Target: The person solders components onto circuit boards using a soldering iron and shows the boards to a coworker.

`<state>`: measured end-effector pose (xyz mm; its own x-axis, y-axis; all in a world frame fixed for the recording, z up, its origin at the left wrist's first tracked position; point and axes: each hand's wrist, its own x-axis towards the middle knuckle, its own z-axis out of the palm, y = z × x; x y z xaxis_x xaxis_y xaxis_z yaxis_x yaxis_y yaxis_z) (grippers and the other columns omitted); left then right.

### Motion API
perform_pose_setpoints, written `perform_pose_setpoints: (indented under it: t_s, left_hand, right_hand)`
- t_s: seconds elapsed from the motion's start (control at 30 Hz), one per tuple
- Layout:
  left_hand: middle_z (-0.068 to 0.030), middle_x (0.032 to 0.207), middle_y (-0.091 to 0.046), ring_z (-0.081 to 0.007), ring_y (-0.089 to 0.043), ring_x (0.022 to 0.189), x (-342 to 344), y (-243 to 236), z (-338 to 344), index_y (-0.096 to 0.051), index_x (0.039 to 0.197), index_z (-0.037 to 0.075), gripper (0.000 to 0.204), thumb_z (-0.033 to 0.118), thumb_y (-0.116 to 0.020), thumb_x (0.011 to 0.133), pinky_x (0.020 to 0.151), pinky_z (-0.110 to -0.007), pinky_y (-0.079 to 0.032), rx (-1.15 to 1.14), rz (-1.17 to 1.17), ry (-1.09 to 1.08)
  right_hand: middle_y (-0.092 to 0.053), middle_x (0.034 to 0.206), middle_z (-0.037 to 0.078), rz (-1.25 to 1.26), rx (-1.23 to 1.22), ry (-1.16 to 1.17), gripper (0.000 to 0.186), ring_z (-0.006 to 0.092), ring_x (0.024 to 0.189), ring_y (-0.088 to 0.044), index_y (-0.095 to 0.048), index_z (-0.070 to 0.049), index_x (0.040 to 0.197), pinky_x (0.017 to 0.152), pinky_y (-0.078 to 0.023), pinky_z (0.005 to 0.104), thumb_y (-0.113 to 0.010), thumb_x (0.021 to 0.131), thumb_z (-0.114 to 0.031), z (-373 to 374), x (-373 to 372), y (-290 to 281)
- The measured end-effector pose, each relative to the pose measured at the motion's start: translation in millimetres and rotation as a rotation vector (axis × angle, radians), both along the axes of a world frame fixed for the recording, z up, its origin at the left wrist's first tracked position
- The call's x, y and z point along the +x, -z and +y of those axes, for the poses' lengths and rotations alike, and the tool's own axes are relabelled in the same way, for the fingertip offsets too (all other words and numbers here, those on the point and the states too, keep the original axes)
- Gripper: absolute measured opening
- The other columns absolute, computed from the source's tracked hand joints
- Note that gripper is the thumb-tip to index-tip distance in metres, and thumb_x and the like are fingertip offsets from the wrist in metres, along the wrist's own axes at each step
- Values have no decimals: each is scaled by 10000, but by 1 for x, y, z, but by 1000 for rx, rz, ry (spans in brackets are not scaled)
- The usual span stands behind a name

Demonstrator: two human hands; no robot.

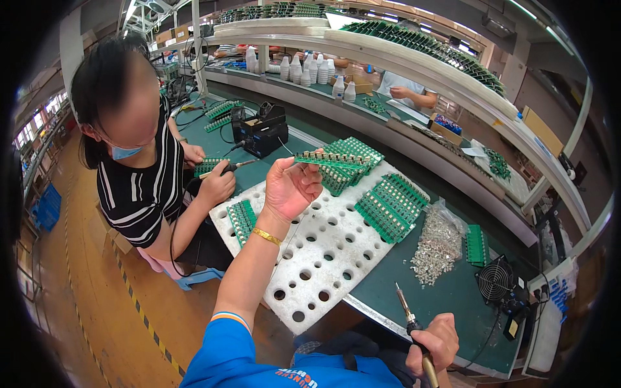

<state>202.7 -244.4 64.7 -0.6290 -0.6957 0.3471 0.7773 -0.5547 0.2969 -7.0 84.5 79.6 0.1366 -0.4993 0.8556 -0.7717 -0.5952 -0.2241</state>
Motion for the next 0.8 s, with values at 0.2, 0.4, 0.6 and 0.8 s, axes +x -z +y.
perform_pose_setpoints:
  t_s: [0.2,0.4,0.6,0.8]
  left_hand:
    - [-28,832,-622,-93,-437,618,0,7,-5,-561,1183,-12,501,285,-592,781,559,-230,-335,-17,6,-1]
    - [-17,823,-598,-94,-433,617,2,9,-4,-540,1214,-18,537,289,-589,777,561,-231,-334,-7,-18,-7]
    - [-14,818,-597,-94,-427,617,3,7,-2,-531,1230,-24,563,291,-595,768,562,-230,-332,0,-36,-31]
    - [-15,814,-601,-92,-424,616,4,8,-2,-535,1230,-21,569,295,-601,762,559,-227,-331,-1,-49,-38]
  right_hand:
    - [-428,531,23,5,-23,-9,275,182,439,-376,-575,-37,840,517,-336,330,-525,570,-43,-2,-1,2]
    - [-420,527,21,8,-22,-3,236,183,442,-375,-576,-38,835,512,-338,331,-557,605,-85,-3,-4,5]
    - [-416,525,20,9,-17,-2,192,181,444,-379,-576,-38,832,510,-342,330,-573,656,-115,-4,-4,6]
    - [-418,526,19,8,-8,-4,172,180,445,-384,-576,-41,831,505,-341,330,-580,681,-126,-3,-2,2]
